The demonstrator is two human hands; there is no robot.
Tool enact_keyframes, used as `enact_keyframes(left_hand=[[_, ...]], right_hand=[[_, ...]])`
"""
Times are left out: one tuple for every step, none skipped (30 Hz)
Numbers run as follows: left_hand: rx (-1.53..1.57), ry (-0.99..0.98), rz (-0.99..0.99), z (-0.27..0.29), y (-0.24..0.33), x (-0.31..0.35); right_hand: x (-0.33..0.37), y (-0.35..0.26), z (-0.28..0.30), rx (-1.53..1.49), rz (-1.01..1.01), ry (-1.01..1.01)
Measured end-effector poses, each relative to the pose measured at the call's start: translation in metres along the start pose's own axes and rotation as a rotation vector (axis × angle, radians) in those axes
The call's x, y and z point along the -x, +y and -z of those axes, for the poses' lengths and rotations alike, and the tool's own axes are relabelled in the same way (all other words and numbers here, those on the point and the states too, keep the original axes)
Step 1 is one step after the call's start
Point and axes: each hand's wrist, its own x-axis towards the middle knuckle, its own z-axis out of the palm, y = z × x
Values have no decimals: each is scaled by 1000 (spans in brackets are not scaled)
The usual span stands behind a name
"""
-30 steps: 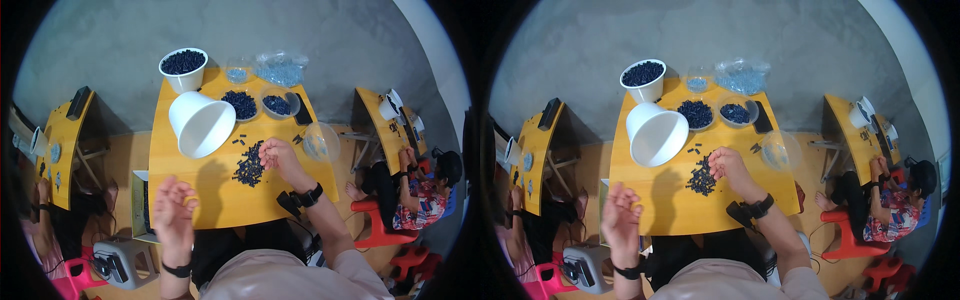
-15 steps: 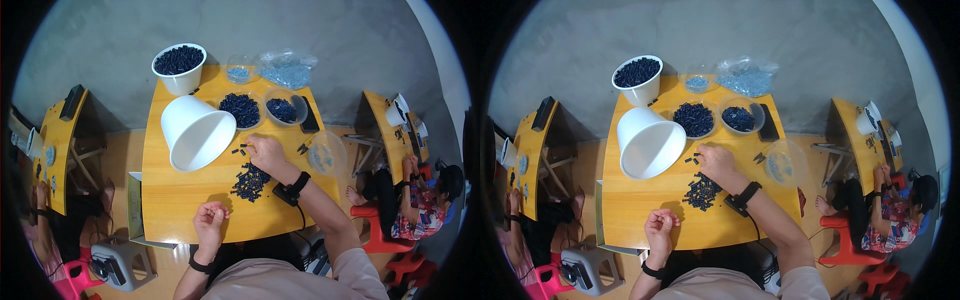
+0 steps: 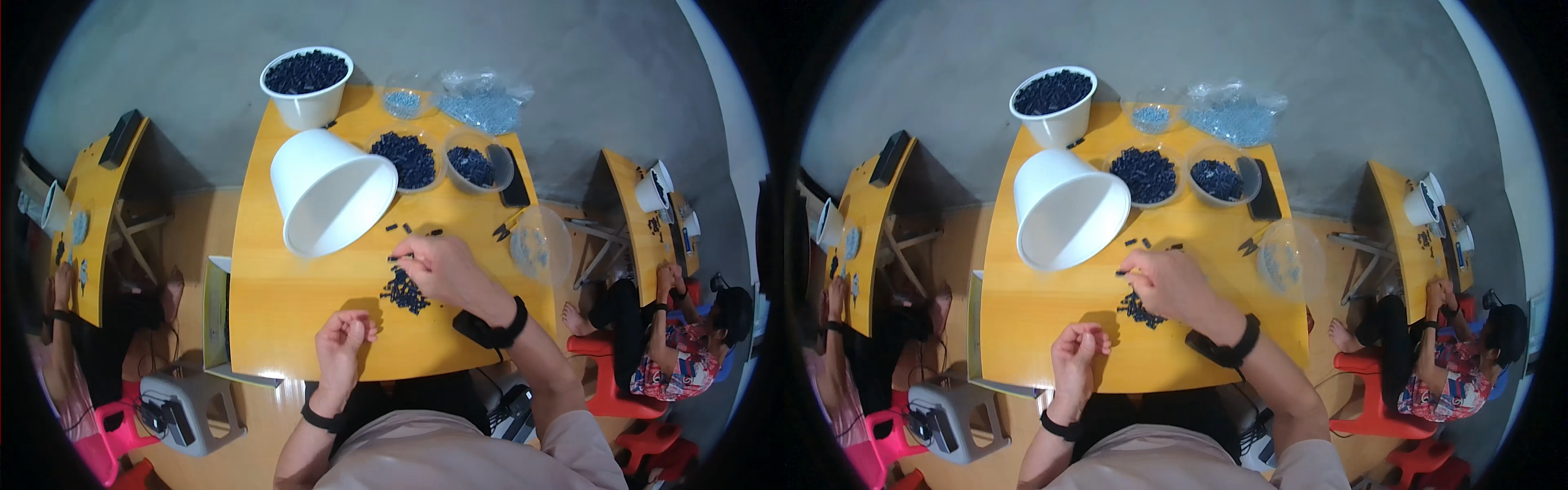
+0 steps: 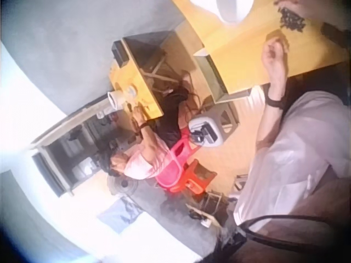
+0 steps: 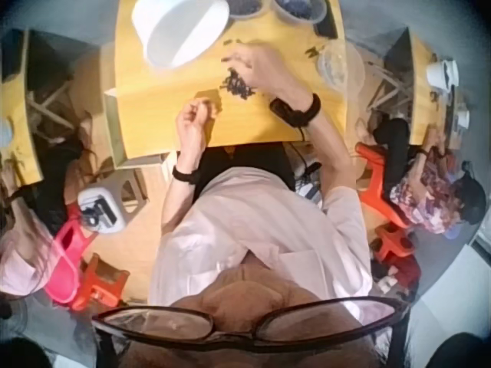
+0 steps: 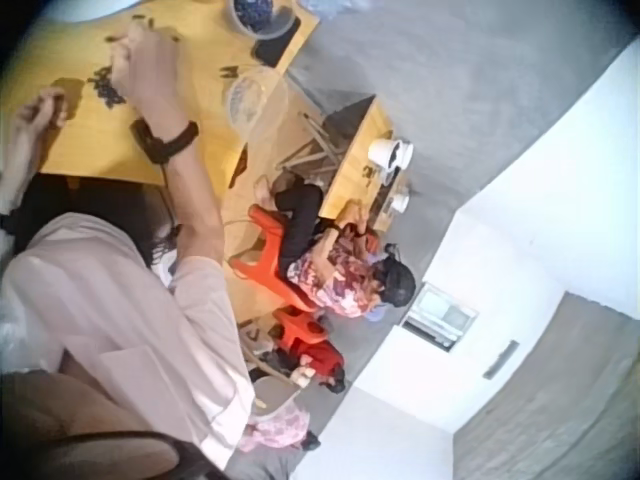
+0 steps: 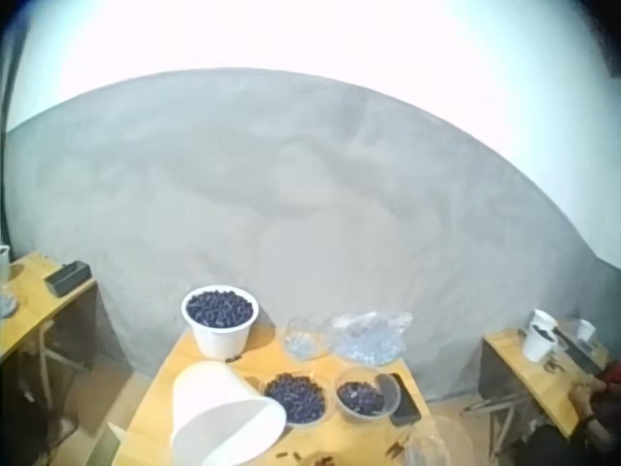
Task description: Assembling small plastic components by hand at a workbench in a manufacturing environment.
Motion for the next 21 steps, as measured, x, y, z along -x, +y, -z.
enact_keyframes(left_hand=[[43, -12, 76, 1, 6, 1], [73, -53, 127, 3, 11, 2], [73, -42, 130, 2, 15, 4], [140, -139, 150, 1, 21, 8], [208, -234, 167, 0, 28, 14], [221, -237, 194, -3, 33, 20], [222, -231, 193, -5, 36, 27], [267, -297, 218, -5, 38, 34], [309, -365, 238, -5, 40, 40], [306, -361, 230, -5, 43, 45], [321, -369, 243, -5, 46, 50], [335, -380, 256, -5, 47, 54], [332, -381, 246, -5, 48, 59], [335, -372, 245, -5, 49, 64], [338, -365, 248, -4, 48, 69], [335, -368, 240, -2, 47, 73], [374, -384, 253, 0, 46, 76], [413, -403, 269, 0, 45, 78], [409, -413, 266, 0, 44, 82], [443, -406, 257, 0, 42, 86], [477, -404, 250, -2, 40, 88]], right_hand=[[10, -16, 3, -96, 9, -83], [21, -29, 5, -104, 10, -98], [31, -38, 7, -137, 107, -117], [39, -46, 7, -171, 206, -136], [48, -52, 4, -179, 208, -145], [56, -59, 1, -247, 240, -123], [62, -64, -1, -314, 272, -100], [68, -69, -2, -323, 301, -95], [72, -73, -2, -327, 309, -97], [76, -77, -2, -329, 315, -105], [80, -80, -1, -330, 322, -112], [84, -83, -1, -331, 332, -111], [87, -86, -1, -343, 340, -102], [90, -89, -1, -354, 347, -92], [93, -92, -1, -353, 356, -89], [97, -94, -1, -357, 359, -80], [100, -96, -1, -359, 362, -70], [103, -98, -1, -354, 366, -62], [105, -98, -1, -370, 350, -61], [107, -98, -2, -385, 333, -60], [110, -97, -3, -374, 334, -48]])
